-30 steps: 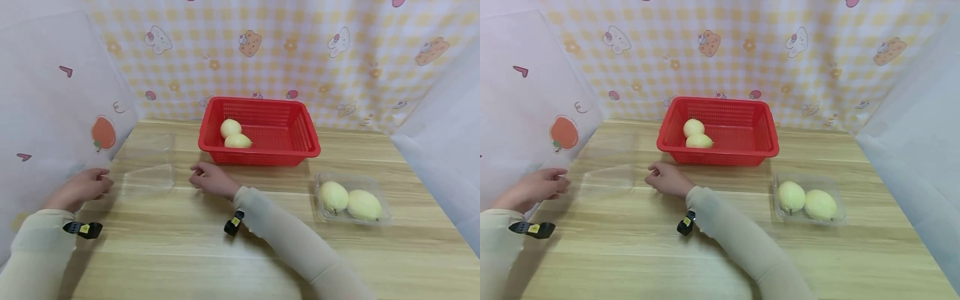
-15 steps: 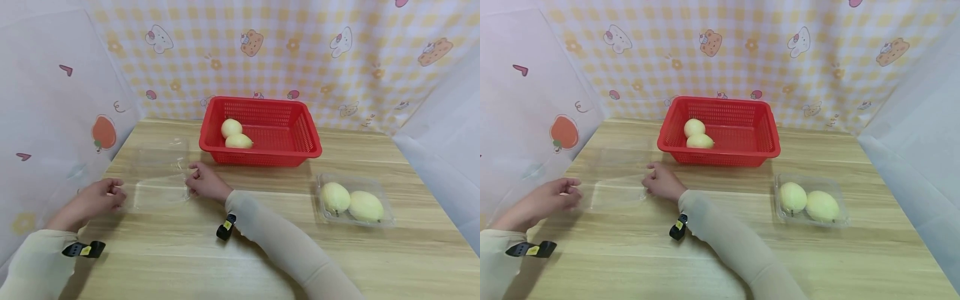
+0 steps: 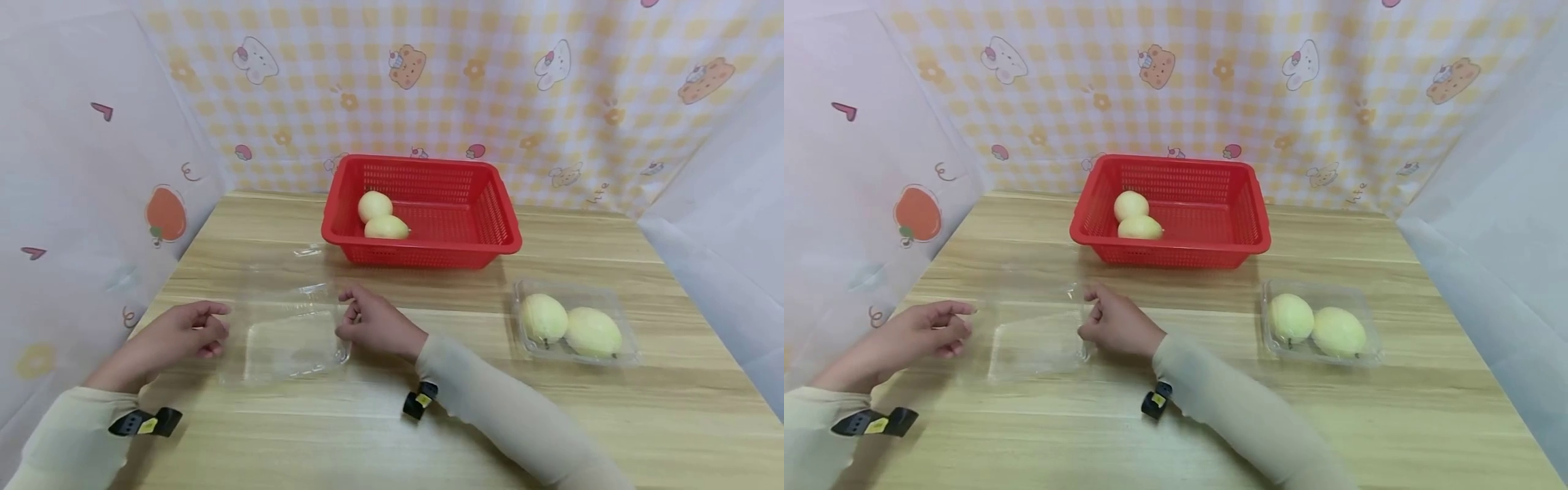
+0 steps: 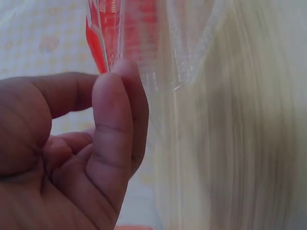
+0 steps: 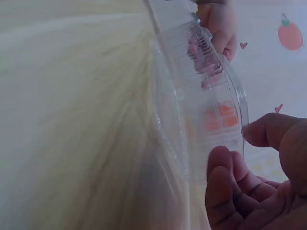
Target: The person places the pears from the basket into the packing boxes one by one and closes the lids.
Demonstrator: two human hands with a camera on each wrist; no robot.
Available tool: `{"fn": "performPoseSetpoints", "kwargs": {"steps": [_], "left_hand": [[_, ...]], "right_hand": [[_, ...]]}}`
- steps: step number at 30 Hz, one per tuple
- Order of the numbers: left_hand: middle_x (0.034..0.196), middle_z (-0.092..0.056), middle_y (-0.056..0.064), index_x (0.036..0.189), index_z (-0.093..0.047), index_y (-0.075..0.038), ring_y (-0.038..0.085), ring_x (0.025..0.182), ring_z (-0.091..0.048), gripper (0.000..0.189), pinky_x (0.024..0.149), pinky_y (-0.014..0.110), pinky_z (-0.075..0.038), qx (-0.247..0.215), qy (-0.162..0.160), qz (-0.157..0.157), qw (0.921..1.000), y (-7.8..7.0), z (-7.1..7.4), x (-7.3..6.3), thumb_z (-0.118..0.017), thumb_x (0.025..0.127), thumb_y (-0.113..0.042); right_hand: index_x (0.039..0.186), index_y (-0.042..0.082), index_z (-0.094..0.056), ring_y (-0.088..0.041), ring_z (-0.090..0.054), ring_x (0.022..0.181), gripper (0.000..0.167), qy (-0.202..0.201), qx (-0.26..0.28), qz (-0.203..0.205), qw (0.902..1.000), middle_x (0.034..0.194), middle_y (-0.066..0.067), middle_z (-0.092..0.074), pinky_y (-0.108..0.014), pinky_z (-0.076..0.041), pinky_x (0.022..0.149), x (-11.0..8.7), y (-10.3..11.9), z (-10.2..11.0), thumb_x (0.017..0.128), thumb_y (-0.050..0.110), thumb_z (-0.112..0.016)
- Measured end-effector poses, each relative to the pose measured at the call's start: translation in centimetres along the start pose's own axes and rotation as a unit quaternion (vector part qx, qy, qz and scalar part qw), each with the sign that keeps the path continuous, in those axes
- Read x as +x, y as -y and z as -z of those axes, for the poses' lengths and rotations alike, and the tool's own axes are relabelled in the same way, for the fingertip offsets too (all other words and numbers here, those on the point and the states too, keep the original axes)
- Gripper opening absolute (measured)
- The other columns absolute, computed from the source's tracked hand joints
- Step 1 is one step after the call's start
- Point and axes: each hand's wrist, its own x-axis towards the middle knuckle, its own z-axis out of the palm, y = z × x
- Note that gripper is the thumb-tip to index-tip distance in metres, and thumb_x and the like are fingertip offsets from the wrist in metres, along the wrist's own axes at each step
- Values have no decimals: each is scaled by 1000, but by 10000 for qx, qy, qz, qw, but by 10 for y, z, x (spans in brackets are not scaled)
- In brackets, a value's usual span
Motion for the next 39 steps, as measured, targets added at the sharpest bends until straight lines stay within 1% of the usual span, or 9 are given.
{"fn": "performPoseSetpoints", "kwargs": {"steps": [5,11,15,18,21,24,27,31,39], "left_hand": [[86,-60,13,137,-36,17,20,74,-62,49,67,32,-56,-38,432,-209,9988,-10,-8,-7,-56,98,-4],[78,-59,9,124,-44,14,20,69,-61,38,60,31,-53,183,738,-280,9967,-21,-21,-15,-56,92,0],[74,-58,7,122,-46,12,20,66,-60,36,58,31,-52,273,833,-318,9956,-25,-30,-16,-57,90,0],[73,-57,7,124,-46,12,20,64,-59,36,58,30,-50,240,968,-416,9941,-29,-36,-11,-57,92,-1],[73,-57,7,125,-45,11,21,63,-58,37,57,29,-48,153,1073,-503,9928,-36,-44,-2,-56,93,-2],[72,-57,7,126,-47,10,21,63,-57,37,58,28,-47,170,1089,-591,9921,-45,-54,8,-56,92,-2],[70,-58,6,125,-49,8,21,63,-56,37,59,29,-46,297,1077,-607,9919,-57,-67,18,-57,90,-1],[69,-59,5,123,-53,5,20,63,-56,36,63,31,-46,460,1032,-569,9920,-70,-83,30,-58,89,-2],[78,-62,5,125,-55,5,18,69,-56,33,65,34,-47,575,956,-1051,9882,-83,-104,47,-58,95,-8]], "right_hand": [[130,7,-48,-11,-58,73,51,30,-476,126,9988,88,3,-62,-26,-47,69,-30,-2,8,87,16,-74],[130,6,-49,-10,-58,75,48,282,-493,231,9981,93,3,-60,-25,-47,69,-50,-6,17,87,11,-71],[118,9,-55,-7,-56,75,39,612,-813,406,9940,85,6,-59,-23,-47,69,-62,-9,22,85,15,-76],[105,13,-58,-6,-54,74,25,683,-1144,636,9890,78,8,-57,-23,-46,68,-70,-12,27,87,17,-74],[97,16,-58,-7,-53,72,12,462,-1312,707,9878,75,9,-56,-25,-46,66,-75,-15,35,91,16,-68],[98,16,-58,-10,-53,71,5,73,-1330,623,9891,76,7,-56,-27,-46,63,-79,-22,44,95,13,-62],[102,12,-59,-12,-54,71,7,-259,-1320,494,9897,78,5,-57,-28,-48,64,-85,-29,53,96,10,-60],[106,7,-59,-13,-55,73,10,-473,-1240,406,9903,79,4,-58,-29,-49,66,-95,-38,66,95,7,-59],[112,6,-56,-14,-54,69,17,-776,-917,181,9926,76,3,-57,-28,-46,63,-113,-51,84,95,4,-59]]}}
